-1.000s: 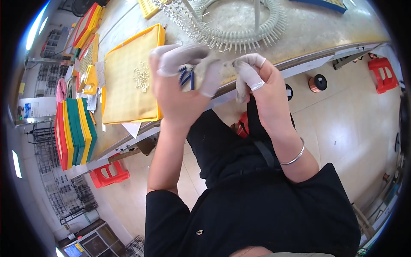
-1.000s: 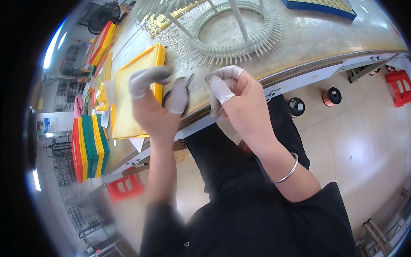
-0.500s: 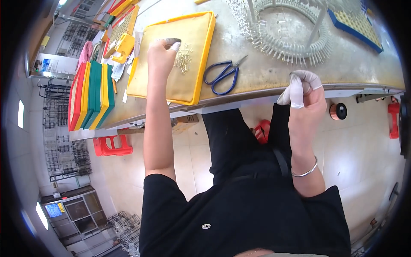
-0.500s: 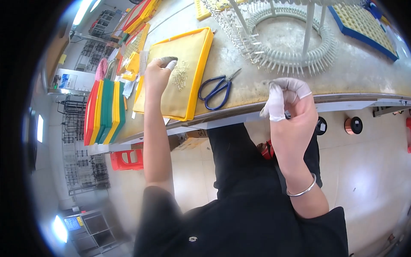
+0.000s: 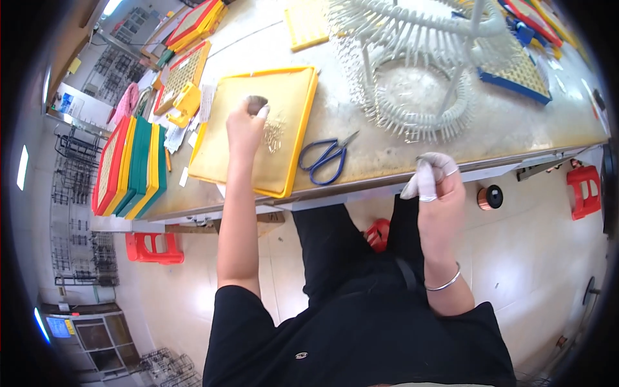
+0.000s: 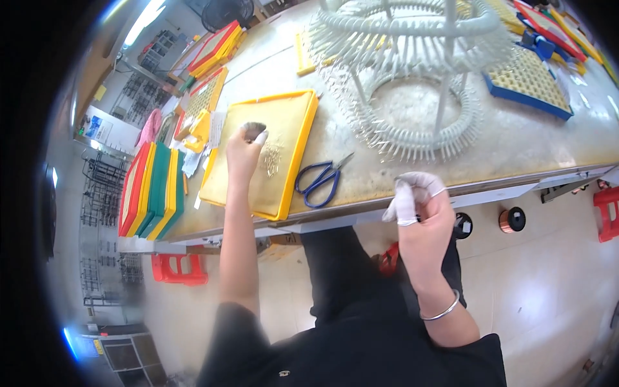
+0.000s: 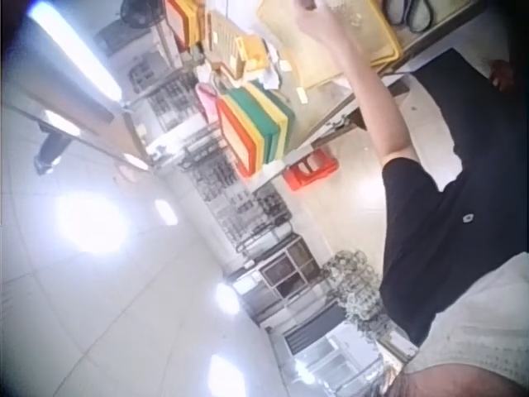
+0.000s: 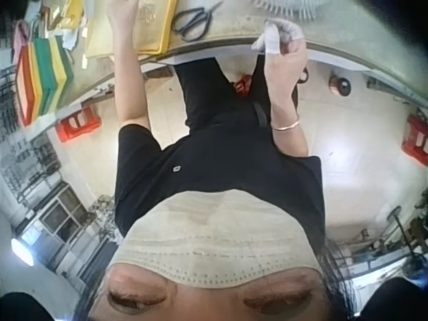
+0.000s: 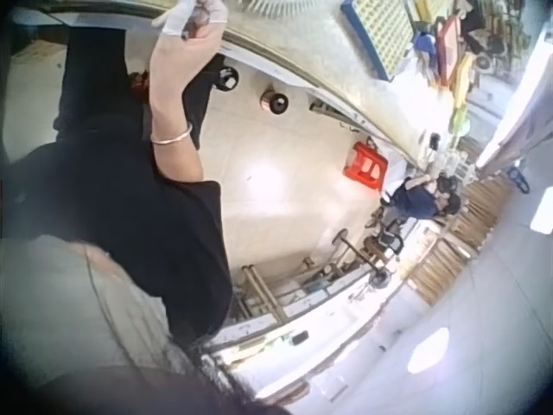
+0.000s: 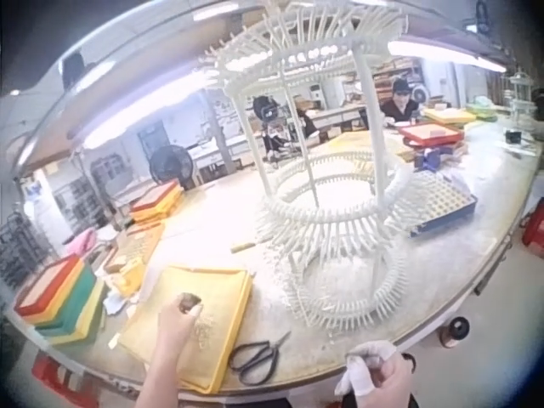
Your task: The person assembles small metal components and metal pins onto a circular plastic frame by hand, taking the parts from a component tray at a workstation.
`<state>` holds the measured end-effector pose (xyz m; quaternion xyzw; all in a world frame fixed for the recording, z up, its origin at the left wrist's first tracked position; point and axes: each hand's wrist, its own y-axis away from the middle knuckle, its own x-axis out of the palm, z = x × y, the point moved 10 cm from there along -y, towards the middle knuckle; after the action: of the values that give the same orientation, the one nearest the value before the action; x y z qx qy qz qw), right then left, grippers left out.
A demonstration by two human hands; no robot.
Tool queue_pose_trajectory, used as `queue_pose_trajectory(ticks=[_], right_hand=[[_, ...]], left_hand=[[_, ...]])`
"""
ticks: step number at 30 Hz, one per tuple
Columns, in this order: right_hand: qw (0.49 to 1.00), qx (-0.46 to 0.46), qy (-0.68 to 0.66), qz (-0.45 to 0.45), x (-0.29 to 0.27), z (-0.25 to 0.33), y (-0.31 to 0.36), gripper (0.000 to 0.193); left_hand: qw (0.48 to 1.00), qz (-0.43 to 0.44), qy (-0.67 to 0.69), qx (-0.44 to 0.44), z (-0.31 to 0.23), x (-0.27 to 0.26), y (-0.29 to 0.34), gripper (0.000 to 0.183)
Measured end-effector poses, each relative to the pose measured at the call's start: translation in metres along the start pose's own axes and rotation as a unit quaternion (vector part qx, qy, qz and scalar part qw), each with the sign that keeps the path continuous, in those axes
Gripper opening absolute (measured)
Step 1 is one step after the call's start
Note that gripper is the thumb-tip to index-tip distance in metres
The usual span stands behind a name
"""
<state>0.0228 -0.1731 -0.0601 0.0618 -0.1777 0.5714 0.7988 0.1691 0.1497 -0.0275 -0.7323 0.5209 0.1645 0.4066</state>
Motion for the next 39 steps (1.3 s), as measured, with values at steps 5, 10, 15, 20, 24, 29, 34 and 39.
queue_pose_trajectory(ticks=[5,10,15,20,24,29,34,39], right_hand=[[0.998,0.038,-0.004,0.039,0.008,-0.001,0.004,0.011],[0.999,0.027,0.009,0.04,0.007,0.002,0.002,0.013],[0.998,0.027,-0.004,0.055,0.008,0.003,0.0,0.016],[0.996,0.059,-0.008,0.062,0.013,0.001,0.005,0.017],[0.997,0.062,0.018,0.048,0.011,0.0,0.005,0.018],[0.996,0.071,0.005,0.05,0.008,-0.003,0.004,0.017],[0.996,0.053,0.039,0.055,0.008,0.002,0.002,0.014],[0.994,0.088,0.006,0.063,0.009,-0.002,0.003,0.012]], left_hand=[[0.995,0.029,0.068,-0.062,0.009,-0.011,0.007,0.017],[0.968,0.074,0.206,-0.123,-0.014,-0.004,0.03,0.019],[0.914,0.135,0.368,-0.102,-0.088,0.022,0.066,0.017],[0.876,0.141,0.45,-0.097,-0.129,0.041,0.101,0.015],[0.865,0.169,0.467,-0.07,-0.145,0.055,0.116,0.015],[0.868,0.194,0.456,-0.043,-0.157,0.064,0.124,0.018],[0.868,0.203,0.451,-0.039,-0.163,0.064,0.127,0.019],[0.864,0.205,0.458,-0.032,-0.164,0.065,0.13,0.016]])
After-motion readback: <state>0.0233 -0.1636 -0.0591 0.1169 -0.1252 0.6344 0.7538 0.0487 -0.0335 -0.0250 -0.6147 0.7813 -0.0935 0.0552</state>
